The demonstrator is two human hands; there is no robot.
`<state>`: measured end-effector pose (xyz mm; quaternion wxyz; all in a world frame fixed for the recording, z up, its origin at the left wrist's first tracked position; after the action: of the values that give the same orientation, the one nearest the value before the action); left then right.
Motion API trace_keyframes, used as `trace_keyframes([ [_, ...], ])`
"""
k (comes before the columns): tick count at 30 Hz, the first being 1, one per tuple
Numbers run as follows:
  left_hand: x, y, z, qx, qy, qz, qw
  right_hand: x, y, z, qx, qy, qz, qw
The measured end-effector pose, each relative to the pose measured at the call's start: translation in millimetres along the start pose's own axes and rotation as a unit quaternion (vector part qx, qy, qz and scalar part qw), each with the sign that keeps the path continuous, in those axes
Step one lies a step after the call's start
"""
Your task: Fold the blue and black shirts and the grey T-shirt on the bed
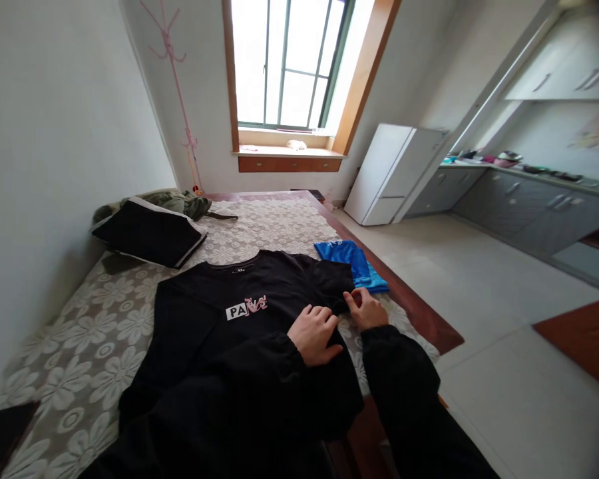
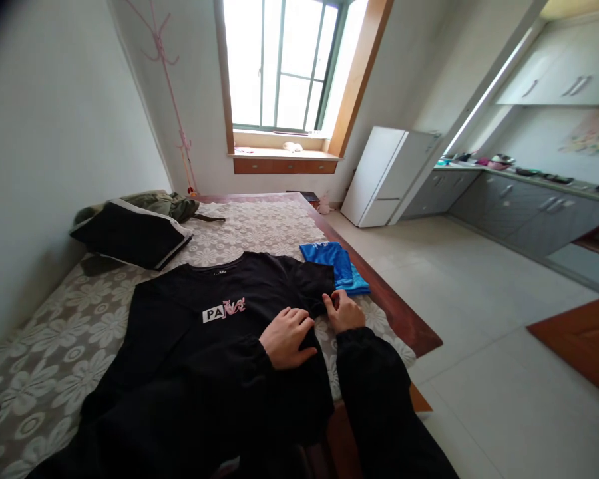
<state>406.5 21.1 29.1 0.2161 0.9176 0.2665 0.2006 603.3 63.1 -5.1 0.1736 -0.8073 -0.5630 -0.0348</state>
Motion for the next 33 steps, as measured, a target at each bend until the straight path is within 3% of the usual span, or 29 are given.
trace_keyframes([
  [3, -8.2, -1.8, 5.0, -0.036, 0.038, 0.006, 0.999, 2.7, 2.5, 3.6, 0.087, 0.014, -0.036, 0.995],
  [6, -9.0, -5.0, 7.2, -0.037, 0.024, 0.012, 0.999, 4.1, -0.1, 6.9, 0.183, -0.012, -0.094, 0.978],
  [12, -4.9, -2.8, 3.6, -0.137, 0.019, 0.035, 0.990, -11.4, -37.2, -1.6, 0.211, -0.049, -0.281, 0.935],
  [15, -5.8, -5.1, 4.6, -0.197, 0.011, 0.038, 0.980, -12.9, -40.5, -11.3, 0.242, -0.017, -0.275, 0.930],
  [18, -4.1, -17.6, 6.1, -0.284, 0.025, -0.004, 0.958, -11.1, -29.7, -17.4, 0.268, 0.004, -0.209, 0.940],
  [20, -1.1, -32.0, 5.0, -0.397, 0.060, -0.047, 0.915, -12.4, -23.8, -16.6, 0.280, -0.011, -0.183, 0.942],
  [21, 0.5, -41.0, 4.3, -0.467, 0.082, -0.071, 0.878, -14.1, -22.8, -15.2, 0.279, -0.022, -0.184, 0.942],
  [23, 2.0, -61.6, 3.9, -0.607, 0.132, -0.132, 0.773, -17.7, -21.7, -12.7, 0.248, -0.020, -0.194, 0.949],
  [26, -1.8, -87.7, 7.2, -0.752, 0.185, -0.224, 0.592, -18.3, -9.1, -12.7, 0.139, 0.062, -0.127, 0.980],
  [28, -4.8, -95.2, 8.5, -0.799, 0.189, -0.256, 0.510, -17.6, 0.7, -10.9, 0.077, 0.097, -0.063, 0.990],
  [30, -6.5, -97.2, 8.0, -0.821, 0.183, -0.262, 0.474, -16.1, 5.7, -6.8, 0.055, 0.093, -0.035, 0.994],
  [33, -7.5, -97.0, 7.2, -0.825, 0.179, -0.258, 0.469, -13.9, 6.5, -3.7, 0.127, 0.073, -0.046, 0.988],
])
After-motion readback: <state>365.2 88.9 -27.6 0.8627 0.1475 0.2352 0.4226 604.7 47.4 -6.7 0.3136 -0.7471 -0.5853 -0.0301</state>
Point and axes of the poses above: each hand's wrist, its own x-axis towards the middle knuckle, its own z-axis out of the palm, y = z × x, the point moved 7 cm from there along x, towards the middle knuckle, and after that the axes turned 11 degrees about -x, right-handed, at the moved point
